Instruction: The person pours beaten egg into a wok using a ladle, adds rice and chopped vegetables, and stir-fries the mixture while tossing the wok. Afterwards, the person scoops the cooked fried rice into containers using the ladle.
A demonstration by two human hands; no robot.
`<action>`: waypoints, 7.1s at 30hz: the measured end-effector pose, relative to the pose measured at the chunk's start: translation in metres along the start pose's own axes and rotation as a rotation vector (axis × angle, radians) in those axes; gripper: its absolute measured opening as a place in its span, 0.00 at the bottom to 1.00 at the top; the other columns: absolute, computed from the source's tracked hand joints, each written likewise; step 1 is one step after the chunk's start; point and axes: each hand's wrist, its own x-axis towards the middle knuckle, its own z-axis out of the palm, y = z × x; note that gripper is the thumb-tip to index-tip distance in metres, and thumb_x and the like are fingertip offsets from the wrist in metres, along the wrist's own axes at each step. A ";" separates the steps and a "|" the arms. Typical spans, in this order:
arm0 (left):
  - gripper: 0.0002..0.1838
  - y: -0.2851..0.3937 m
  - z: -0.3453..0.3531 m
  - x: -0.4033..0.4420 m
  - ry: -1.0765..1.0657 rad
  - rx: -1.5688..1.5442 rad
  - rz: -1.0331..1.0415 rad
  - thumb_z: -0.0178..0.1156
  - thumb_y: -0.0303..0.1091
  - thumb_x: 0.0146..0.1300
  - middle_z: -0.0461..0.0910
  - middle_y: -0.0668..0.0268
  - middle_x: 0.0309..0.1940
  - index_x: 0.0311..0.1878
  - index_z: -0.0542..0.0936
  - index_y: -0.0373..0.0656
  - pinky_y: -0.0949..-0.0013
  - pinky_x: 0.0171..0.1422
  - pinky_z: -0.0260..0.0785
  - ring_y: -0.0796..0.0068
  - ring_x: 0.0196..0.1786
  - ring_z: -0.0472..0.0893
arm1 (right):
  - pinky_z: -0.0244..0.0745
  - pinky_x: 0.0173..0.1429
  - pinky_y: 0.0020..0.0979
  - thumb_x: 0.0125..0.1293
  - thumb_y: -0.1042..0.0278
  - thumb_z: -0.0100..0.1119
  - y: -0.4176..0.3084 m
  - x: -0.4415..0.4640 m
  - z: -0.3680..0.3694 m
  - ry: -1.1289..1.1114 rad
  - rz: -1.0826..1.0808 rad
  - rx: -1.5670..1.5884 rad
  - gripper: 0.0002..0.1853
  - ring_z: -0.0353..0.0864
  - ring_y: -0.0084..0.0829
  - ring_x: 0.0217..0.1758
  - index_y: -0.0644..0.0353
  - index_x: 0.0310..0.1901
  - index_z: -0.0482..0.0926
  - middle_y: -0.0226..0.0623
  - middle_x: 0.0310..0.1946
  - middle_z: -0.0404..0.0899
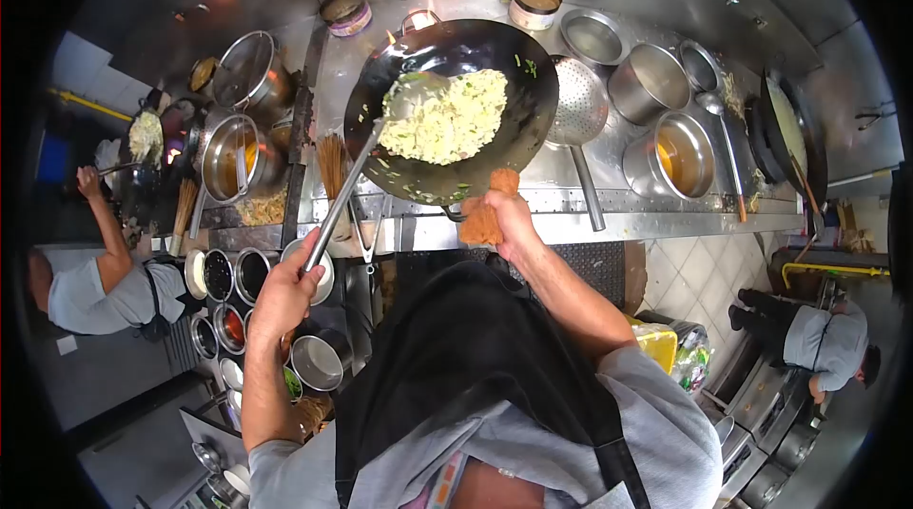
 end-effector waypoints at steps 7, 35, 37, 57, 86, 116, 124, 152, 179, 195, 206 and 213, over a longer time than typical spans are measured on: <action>0.35 -0.024 0.021 0.032 0.016 -0.207 -0.009 0.53 0.27 0.72 0.64 0.74 0.20 0.80 0.56 0.58 0.75 0.17 0.61 0.84 0.16 0.63 | 0.80 0.43 0.34 0.60 0.79 0.52 0.017 -0.019 -0.018 0.077 -0.351 -0.369 0.17 0.84 0.35 0.42 0.66 0.51 0.75 0.40 0.39 0.82; 0.34 0.044 0.205 -0.035 -0.362 -1.487 -0.172 0.52 0.29 0.73 0.66 0.73 0.20 0.79 0.57 0.64 0.74 0.16 0.62 0.82 0.13 0.65 | 0.85 0.44 0.43 0.61 0.68 0.54 -0.068 0.015 -0.137 -0.265 0.137 -0.349 0.17 0.86 0.41 0.41 0.72 0.47 0.77 0.48 0.41 0.83; 0.34 0.065 0.245 -0.057 -0.236 -1.568 -0.168 0.52 0.28 0.73 0.66 0.73 0.20 0.79 0.57 0.63 0.74 0.16 0.62 0.82 0.13 0.65 | 0.85 0.42 0.44 0.61 0.68 0.55 -0.085 0.033 -0.161 -0.317 0.219 -0.389 0.17 0.85 0.42 0.40 0.72 0.47 0.77 0.49 0.41 0.82; 0.40 0.368 0.513 -0.268 0.983 -2.198 -0.081 0.52 0.25 0.71 0.65 0.73 0.20 0.82 0.48 0.58 0.76 0.16 0.63 0.83 0.14 0.67 | 0.84 0.40 0.41 0.58 0.66 0.57 -0.231 -0.037 -0.175 -1.028 0.744 -1.179 0.18 0.85 0.39 0.37 0.70 0.48 0.76 0.46 0.39 0.82; 0.34 0.402 0.613 -0.382 1.850 -2.236 0.063 0.50 0.28 0.72 0.66 0.72 0.21 0.79 0.55 0.54 0.74 0.15 0.59 0.82 0.13 0.63 | 0.84 0.43 0.41 0.59 0.71 0.56 -0.115 -0.208 -0.159 -1.360 0.950 -1.470 0.17 0.85 0.38 0.40 0.72 0.48 0.76 0.47 0.41 0.82; 0.37 0.239 0.612 -0.383 1.609 -0.601 -1.584 0.59 0.32 0.66 0.81 0.50 0.24 0.78 0.59 0.57 0.53 0.40 0.76 0.49 0.28 0.83 | 0.81 0.44 0.42 0.58 0.66 0.59 -0.122 -0.160 -0.143 -1.022 1.035 -1.323 0.18 0.83 0.42 0.42 0.64 0.49 0.74 0.45 0.43 0.82; 0.37 0.400 0.625 -0.402 1.828 -1.168 -0.668 0.55 0.22 0.68 0.74 0.73 0.23 0.79 0.57 0.49 0.76 0.20 0.65 0.86 0.16 0.69 | 0.84 0.43 0.38 0.57 0.66 0.62 -0.114 -0.174 -0.177 -1.066 1.069 -1.033 0.20 0.84 0.41 0.41 0.67 0.50 0.75 0.44 0.41 0.82; 0.24 0.427 0.726 -0.269 0.847 -2.568 -0.105 0.53 0.28 0.72 0.68 0.76 0.21 0.67 0.62 0.57 0.74 0.19 0.58 0.84 0.17 0.66 | 0.84 0.40 0.42 0.63 0.64 0.53 -0.222 -0.072 -0.374 -0.884 0.969 -1.368 0.19 0.85 0.42 0.36 0.74 0.46 0.79 0.49 0.36 0.83; 0.38 0.464 0.714 -0.330 1.624 -2.139 -0.105 0.50 0.24 0.69 0.68 0.71 0.20 0.81 0.51 0.55 0.74 0.17 0.62 0.80 0.13 0.67 | 0.82 0.48 0.41 0.57 0.65 0.58 -0.181 -0.152 -0.282 -1.253 0.926 -1.508 0.21 0.83 0.38 0.43 0.68 0.50 0.77 0.43 0.43 0.83; 0.36 0.449 0.709 -0.309 1.720 -2.020 -0.272 0.51 0.26 0.71 0.68 0.72 0.22 0.80 0.53 0.55 0.73 0.17 0.62 0.80 0.13 0.66 | 0.83 0.43 0.39 0.58 0.71 0.57 -0.164 -0.168 -0.252 -1.261 0.953 -1.485 0.14 0.84 0.38 0.38 0.70 0.43 0.79 0.45 0.38 0.82; 0.34 0.444 0.703 -0.313 1.756 -2.387 0.204 0.48 0.28 0.72 0.66 0.73 0.21 0.80 0.53 0.57 0.72 0.15 0.61 0.81 0.13 0.66 | 0.83 0.47 0.38 0.59 0.68 0.57 -0.145 -0.157 -0.233 -1.306 0.971 -1.560 0.16 0.85 0.38 0.42 0.72 0.46 0.79 0.46 0.42 0.84; 0.33 0.446 0.689 -0.312 1.823 -2.421 0.342 0.48 0.30 0.73 0.65 0.77 0.20 0.80 0.53 0.55 0.74 0.13 0.59 0.84 0.11 0.64 | 0.83 0.44 0.38 0.59 0.70 0.58 -0.136 -0.155 -0.220 -1.298 1.025 -1.537 0.15 0.85 0.37 0.40 0.71 0.44 0.78 0.46 0.39 0.82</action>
